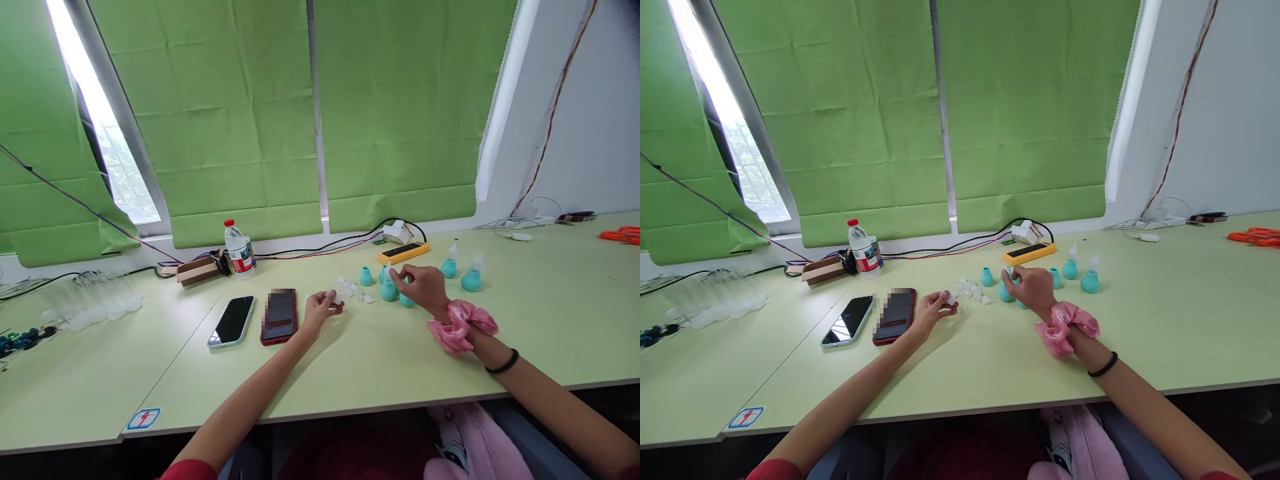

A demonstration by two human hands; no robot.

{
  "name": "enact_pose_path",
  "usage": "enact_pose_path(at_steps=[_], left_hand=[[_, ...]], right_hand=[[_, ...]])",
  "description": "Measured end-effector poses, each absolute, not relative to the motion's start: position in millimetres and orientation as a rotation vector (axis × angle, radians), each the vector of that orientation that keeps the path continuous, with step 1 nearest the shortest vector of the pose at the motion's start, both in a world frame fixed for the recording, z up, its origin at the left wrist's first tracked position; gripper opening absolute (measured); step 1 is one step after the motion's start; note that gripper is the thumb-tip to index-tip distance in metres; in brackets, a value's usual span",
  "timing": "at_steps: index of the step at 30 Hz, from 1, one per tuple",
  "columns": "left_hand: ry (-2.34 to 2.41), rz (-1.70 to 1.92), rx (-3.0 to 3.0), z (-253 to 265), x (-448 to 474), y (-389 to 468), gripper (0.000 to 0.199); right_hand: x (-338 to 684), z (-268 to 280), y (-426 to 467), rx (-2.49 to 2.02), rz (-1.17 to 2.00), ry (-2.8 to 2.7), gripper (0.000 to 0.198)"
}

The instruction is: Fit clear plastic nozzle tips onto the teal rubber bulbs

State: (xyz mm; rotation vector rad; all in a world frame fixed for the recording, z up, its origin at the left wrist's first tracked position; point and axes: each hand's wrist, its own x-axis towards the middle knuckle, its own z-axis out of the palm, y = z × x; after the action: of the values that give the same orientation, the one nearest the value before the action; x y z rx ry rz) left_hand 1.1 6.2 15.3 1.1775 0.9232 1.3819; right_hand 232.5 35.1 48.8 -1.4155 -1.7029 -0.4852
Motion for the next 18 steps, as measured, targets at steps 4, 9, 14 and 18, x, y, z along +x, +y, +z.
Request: enact_pose_path(at_steps=[4,9,14,18], left_hand=[[0.892,1.302,1.124,13.6,2.9,4.0,0.037],[0.99,1.375,1.12,12.9,3.0,3.4,0.038],[1.029,1.374,1.163,14.3,2.0,2.2,0.032],[1.002,1.313,1.146,15.9,1.9,-0.2,0.03]], right_hand=[[255.5,38.7,37.2,-1.702,-0.445,-1.821,0.041],[260.4,25.4,41.1,-1.834,-0.308,-2.036,0.041],[258.0,28.3,33.3,-1.63,-0.302,-2.104,0.025],[240.3,38.4,16.3,-1.226,-0.296,-2.098,0.021]])
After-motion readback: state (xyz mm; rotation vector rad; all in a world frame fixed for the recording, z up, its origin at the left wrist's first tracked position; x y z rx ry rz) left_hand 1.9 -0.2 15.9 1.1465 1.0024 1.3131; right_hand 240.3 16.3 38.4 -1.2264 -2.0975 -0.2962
